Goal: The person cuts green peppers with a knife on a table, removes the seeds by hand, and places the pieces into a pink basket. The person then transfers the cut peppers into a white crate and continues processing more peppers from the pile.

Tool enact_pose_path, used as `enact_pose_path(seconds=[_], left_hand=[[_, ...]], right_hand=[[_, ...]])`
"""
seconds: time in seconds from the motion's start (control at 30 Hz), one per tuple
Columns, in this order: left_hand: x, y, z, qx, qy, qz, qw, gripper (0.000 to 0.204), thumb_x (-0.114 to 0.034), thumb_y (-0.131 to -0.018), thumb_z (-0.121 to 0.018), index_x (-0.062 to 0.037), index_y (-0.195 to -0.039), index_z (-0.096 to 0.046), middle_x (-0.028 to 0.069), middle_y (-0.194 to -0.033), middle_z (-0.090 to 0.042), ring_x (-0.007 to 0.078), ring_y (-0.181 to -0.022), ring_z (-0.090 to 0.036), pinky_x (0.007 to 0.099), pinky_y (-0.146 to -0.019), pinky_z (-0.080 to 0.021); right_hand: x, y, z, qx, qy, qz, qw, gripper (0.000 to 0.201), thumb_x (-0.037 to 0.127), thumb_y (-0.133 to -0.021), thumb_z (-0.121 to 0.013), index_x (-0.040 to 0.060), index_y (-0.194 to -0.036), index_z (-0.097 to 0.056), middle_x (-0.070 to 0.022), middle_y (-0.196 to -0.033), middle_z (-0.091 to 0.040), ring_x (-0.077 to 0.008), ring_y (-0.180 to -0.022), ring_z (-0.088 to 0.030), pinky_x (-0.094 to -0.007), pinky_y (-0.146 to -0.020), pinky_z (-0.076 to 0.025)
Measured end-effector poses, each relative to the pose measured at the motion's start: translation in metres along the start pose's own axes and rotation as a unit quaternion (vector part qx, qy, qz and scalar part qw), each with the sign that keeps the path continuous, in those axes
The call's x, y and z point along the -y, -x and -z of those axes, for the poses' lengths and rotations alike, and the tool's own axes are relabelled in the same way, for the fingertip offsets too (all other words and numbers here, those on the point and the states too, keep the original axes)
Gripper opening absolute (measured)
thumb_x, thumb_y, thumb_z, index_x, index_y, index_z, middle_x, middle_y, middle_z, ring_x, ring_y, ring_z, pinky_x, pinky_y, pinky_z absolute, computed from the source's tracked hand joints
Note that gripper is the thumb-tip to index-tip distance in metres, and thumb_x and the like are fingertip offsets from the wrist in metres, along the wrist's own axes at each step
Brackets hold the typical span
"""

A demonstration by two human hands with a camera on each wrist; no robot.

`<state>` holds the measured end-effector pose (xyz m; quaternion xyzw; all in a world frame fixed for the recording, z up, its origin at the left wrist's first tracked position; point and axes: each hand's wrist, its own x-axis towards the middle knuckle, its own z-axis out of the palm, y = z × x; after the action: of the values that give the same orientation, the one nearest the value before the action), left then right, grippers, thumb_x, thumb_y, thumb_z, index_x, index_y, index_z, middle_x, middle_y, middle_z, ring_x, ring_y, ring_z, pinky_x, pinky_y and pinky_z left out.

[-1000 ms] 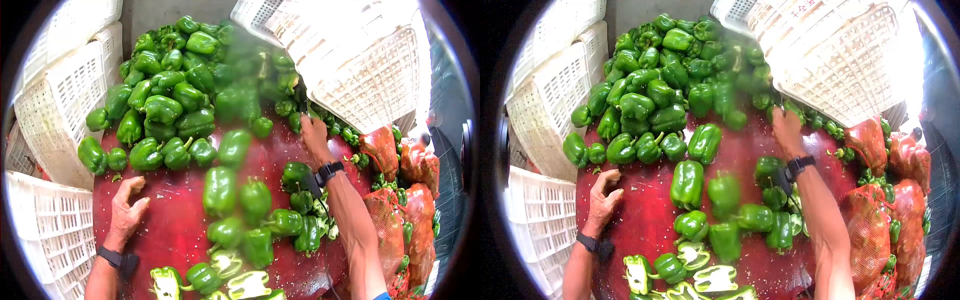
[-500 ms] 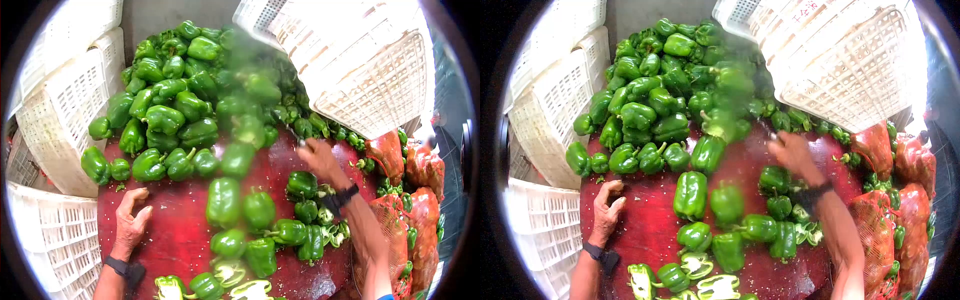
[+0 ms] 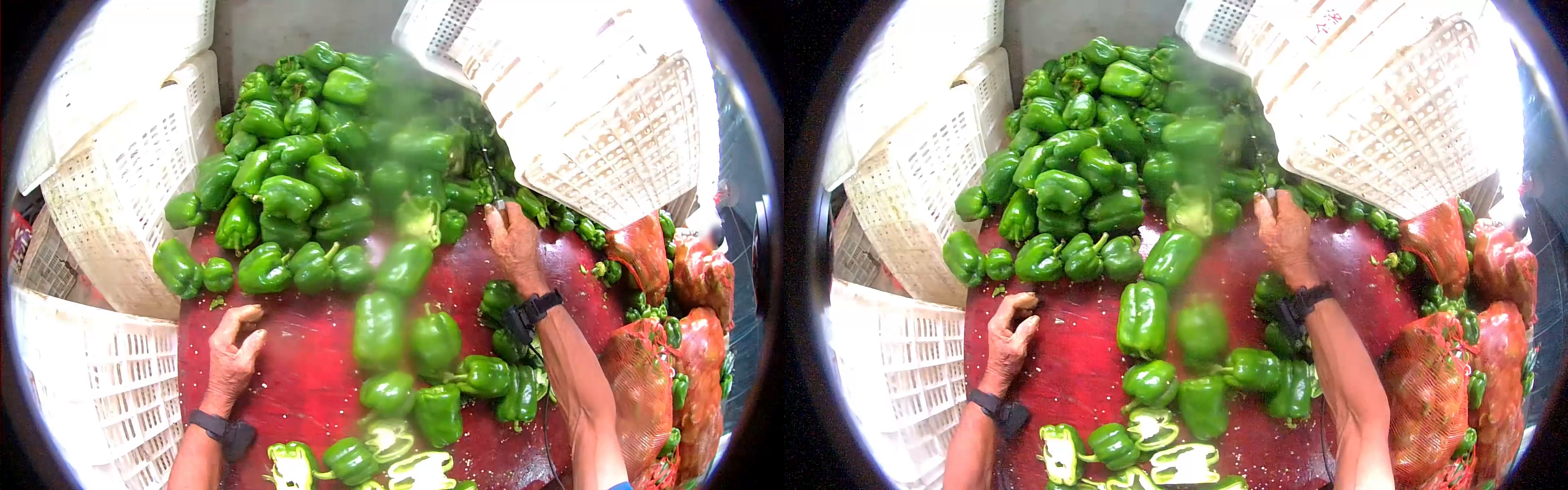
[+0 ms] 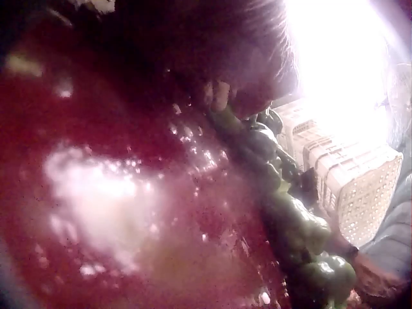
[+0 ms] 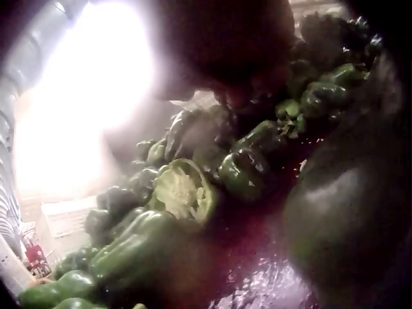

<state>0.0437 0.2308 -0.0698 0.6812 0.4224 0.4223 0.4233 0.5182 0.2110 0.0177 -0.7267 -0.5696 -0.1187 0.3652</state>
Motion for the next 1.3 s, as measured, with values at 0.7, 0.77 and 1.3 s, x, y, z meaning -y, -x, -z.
enact_pose_path(seconds=[0.7,0.77,1.3], left_hand=[[-0.005,0.0,-0.007,-0.023,-0.003,0.01,1.0,0.031,-0.003,-0.086,-0.065,0.0029,-0.117,-0.063,0.0115,-0.11,-0.067,0.0196,-0.104,-0.064,0.032,-0.094,-0.05],[-0.007,-0.002,-0.005,-0.025,-0.015,-0.002,1.0,0.03,-0.004,-0.088,-0.064,0.0027,-0.117,-0.063,0.0112,-0.11,-0.067,0.0193,-0.104,-0.064,0.032,-0.094,-0.05],[0.004,-0.002,-0.006,-0.028,-0.064,-0.036,0.997,0.026,-0.007,-0.09,-0.063,0.002,-0.115,-0.064,0.0095,-0.107,-0.067,0.018,-0.1,-0.063,0.0309,-0.092,-0.05]], right_hand=[[-0.072,-0.03,0.009,0.312,0.049,0.136,0.939,0.014,0.011,-0.076,-0.064,-0.0013,-0.075,-0.057,-0.0213,-0.065,-0.056,-0.0375,-0.06,-0.057,-0.0479,-0.058,-0.047],[-0.084,-0.003,0.022,0.29,0.028,0.173,0.941,0.014,0.01,-0.079,-0.066,-0.0008,-0.084,-0.059,-0.0218,-0.069,-0.06,-0.0407,-0.06,-0.055,-0.049,-0.059,-0.048],[0.024,-0.024,0.031,0.146,0.069,0.079,0.984,0.019,0.014,-0.08,-0.065,0.0027,-0.088,-0.051,-0.0236,-0.073,-0.061,-0.047,-0.07,-0.06,-0.0542,-0.063,-0.046]])
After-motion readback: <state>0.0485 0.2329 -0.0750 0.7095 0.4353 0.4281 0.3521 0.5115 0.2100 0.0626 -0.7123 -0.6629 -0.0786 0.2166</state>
